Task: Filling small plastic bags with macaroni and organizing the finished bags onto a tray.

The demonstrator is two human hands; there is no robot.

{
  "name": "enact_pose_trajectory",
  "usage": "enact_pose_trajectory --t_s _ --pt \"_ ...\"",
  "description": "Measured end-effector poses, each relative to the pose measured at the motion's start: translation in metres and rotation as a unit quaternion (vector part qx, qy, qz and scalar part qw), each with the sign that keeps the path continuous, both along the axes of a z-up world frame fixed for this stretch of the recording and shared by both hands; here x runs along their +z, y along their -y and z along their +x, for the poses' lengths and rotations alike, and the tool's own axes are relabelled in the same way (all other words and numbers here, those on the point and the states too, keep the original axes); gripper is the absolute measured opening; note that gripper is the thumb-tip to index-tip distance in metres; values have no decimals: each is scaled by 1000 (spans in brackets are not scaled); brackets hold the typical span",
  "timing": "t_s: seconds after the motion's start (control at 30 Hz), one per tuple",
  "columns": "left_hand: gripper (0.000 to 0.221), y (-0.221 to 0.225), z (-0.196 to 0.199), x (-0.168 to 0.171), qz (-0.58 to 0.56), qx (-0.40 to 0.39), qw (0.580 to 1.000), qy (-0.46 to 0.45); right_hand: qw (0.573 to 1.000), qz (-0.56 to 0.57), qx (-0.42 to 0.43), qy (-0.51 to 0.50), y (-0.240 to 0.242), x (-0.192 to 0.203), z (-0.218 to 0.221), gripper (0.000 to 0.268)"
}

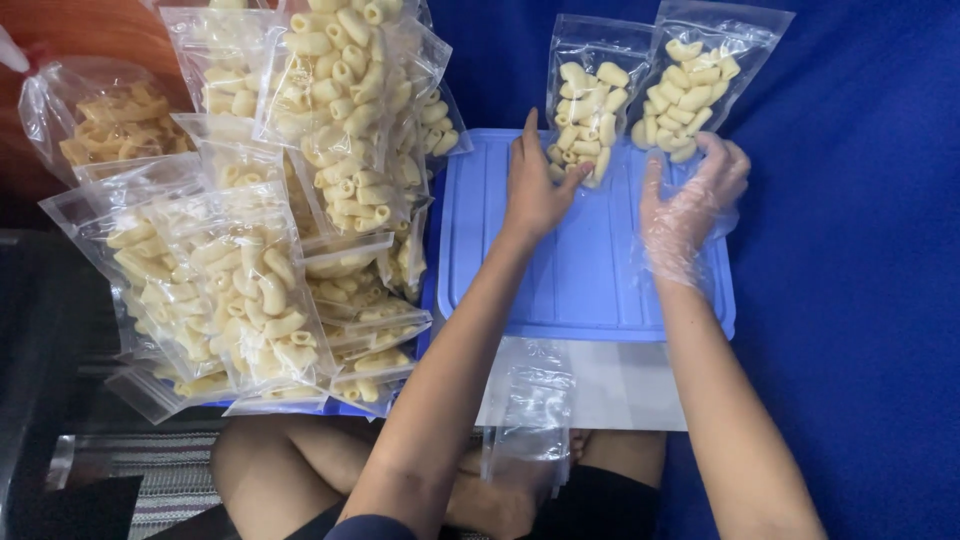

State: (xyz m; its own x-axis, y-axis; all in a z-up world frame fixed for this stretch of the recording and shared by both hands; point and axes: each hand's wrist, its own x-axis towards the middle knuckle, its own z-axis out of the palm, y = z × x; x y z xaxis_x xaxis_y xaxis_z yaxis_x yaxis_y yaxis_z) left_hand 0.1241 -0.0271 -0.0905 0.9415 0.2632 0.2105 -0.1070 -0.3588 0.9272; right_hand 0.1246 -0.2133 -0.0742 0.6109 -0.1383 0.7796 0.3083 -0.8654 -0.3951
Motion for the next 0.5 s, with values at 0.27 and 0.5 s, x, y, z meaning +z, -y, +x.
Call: enact_pose_trajectory --t_s 0.27,0.5 --pt "92 5 11 3 -5 -16 999 -28 986 101 4 -130 19 -35 59 91" --pt "100 15 -13 16 -41 -70 996 -47 961 189 50 -197 59 -40 65 14"
